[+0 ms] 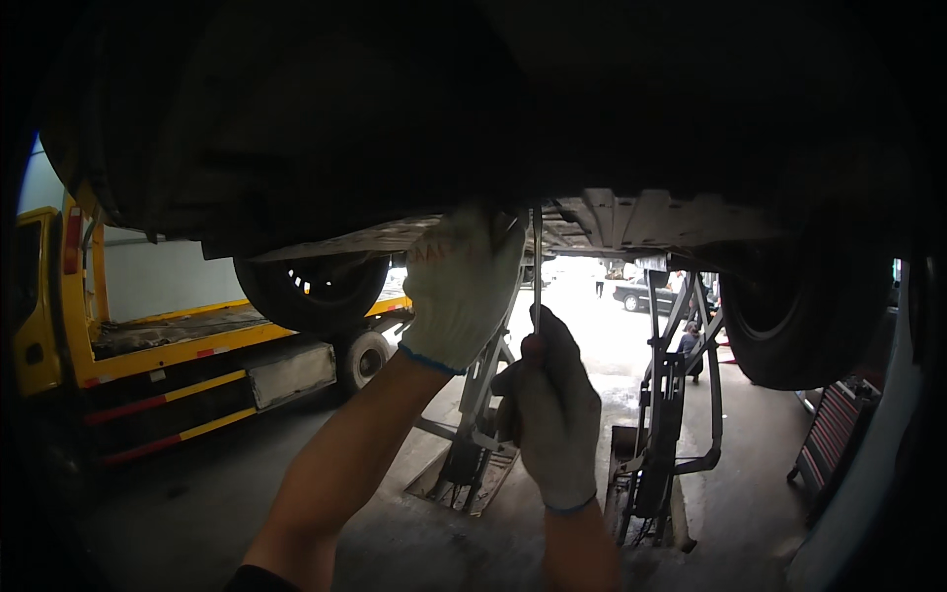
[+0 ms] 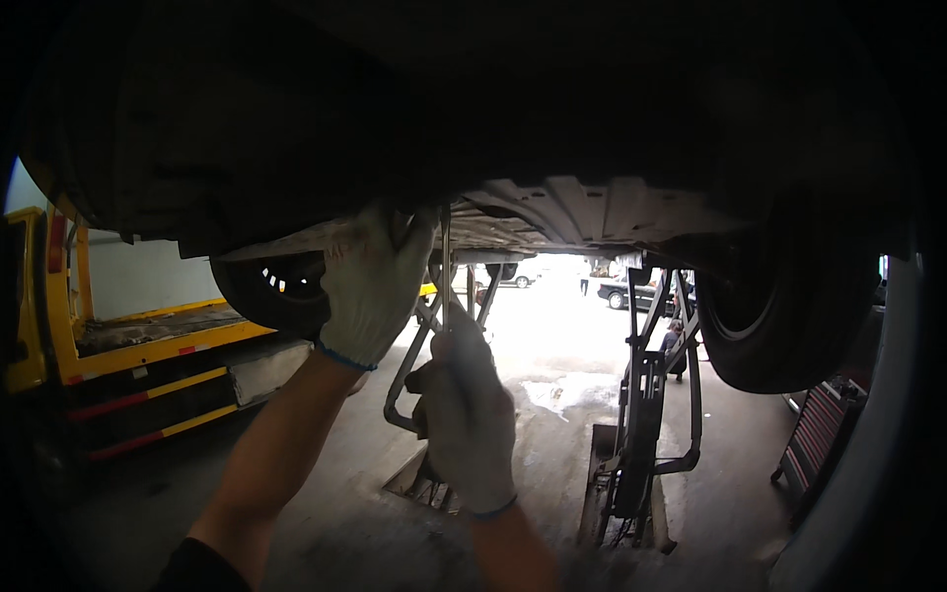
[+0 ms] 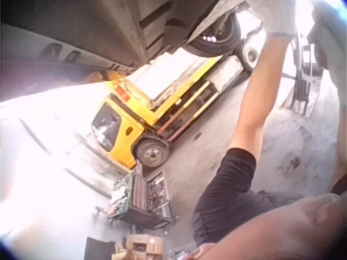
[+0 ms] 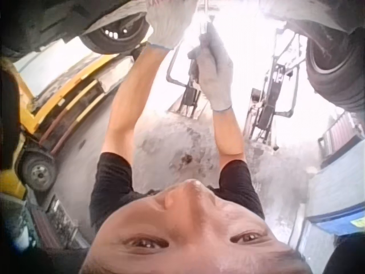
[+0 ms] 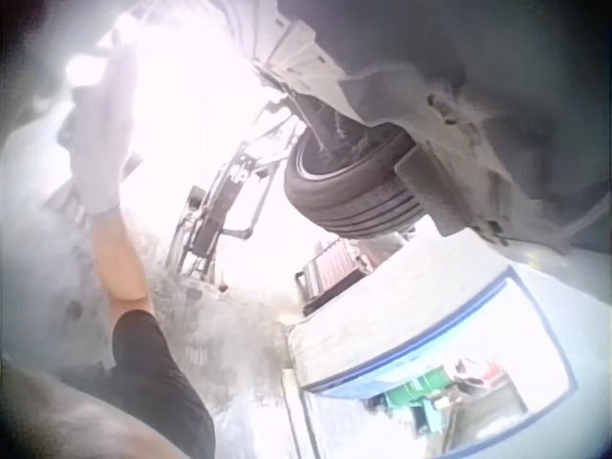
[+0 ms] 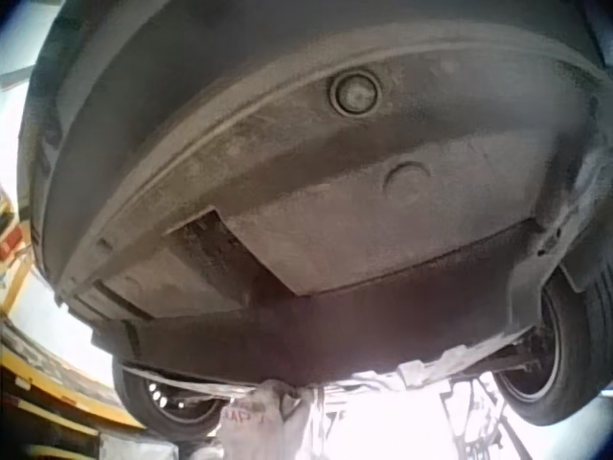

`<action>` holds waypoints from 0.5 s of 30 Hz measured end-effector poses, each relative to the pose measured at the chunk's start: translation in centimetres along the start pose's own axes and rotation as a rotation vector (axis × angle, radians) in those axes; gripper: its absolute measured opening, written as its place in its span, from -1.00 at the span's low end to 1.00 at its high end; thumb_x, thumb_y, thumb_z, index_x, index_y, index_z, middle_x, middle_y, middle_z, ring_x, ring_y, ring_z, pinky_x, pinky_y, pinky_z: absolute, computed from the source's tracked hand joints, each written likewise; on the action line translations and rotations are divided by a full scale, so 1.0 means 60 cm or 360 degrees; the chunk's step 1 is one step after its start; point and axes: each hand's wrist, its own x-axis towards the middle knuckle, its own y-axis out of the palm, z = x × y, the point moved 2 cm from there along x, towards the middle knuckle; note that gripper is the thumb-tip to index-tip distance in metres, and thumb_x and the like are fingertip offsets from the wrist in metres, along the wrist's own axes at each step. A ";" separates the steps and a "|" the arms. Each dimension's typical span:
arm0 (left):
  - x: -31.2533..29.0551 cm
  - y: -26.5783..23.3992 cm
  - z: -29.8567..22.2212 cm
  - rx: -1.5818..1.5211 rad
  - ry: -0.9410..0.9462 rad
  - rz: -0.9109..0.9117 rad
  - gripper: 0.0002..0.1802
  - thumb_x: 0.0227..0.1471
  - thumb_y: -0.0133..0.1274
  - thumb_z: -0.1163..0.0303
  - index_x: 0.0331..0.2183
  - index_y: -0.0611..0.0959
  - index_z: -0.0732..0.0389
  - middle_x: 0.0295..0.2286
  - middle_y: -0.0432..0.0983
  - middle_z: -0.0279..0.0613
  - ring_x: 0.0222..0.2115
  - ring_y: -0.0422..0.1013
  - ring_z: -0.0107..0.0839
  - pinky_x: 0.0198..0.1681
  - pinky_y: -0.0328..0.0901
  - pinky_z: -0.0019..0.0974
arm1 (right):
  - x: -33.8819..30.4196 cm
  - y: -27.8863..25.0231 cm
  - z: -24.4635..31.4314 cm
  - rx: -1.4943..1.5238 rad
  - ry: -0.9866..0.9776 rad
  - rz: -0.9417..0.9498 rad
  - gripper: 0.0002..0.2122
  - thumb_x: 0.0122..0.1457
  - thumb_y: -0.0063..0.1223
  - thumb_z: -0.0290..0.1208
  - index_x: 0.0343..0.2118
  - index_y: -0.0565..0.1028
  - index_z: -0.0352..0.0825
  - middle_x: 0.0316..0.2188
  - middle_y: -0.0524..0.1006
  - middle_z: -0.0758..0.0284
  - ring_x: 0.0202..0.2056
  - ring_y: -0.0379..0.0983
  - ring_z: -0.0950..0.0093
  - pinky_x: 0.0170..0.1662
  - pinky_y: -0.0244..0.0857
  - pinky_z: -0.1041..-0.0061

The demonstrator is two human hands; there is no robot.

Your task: The person uses a socket wrench to loosen and remove multiple bolts securing a metal splash shield on the underside of a vehicle raised on a lift. The person systematically works along the shield, removing bolts one by one.

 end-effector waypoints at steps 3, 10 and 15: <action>0.001 0.004 -0.003 -0.0266 -0.0360 0.0231 -0.82 0.19 0.13 0.24 -0.38 0.67 0.12 -0.51 0.48 -0.19 -0.59 0.45 -0.29 -0.59 0.31 -0.21 | 0.004 -0.006 0.000 0.0145 0.0045 0.0061 -0.57 0.43 -0.14 -0.40 0.32 0.26 -0.32 -0.45 0.55 0.35 -0.62 0.43 0.62 -0.63 0.22 0.66; -0.005 0.011 0.002 0.0084 -0.0190 0.0174 -0.83 0.18 0.15 0.18 -0.23 0.72 -0.02 -0.36 0.53 -0.22 -0.50 0.52 -0.30 -0.61 0.36 -0.29 | 0.005 0.005 -0.016 0.0775 -0.0040 0.0244 -0.53 0.40 -0.13 -0.33 0.32 0.23 -0.36 -0.49 0.52 0.33 -0.68 0.36 0.63 -0.67 0.19 0.68; -0.002 0.004 -0.012 0.0359 -0.0148 0.0116 -0.75 0.19 0.17 0.13 -0.19 0.69 0.06 -0.41 0.58 -0.21 -0.57 0.53 -0.41 -0.62 0.36 -0.33 | 0.008 0.005 -0.019 0.0905 0.0030 0.0325 -0.51 0.41 -0.14 -0.31 0.34 0.21 -0.35 -0.51 0.51 0.33 -0.69 0.36 0.63 -0.68 0.18 0.67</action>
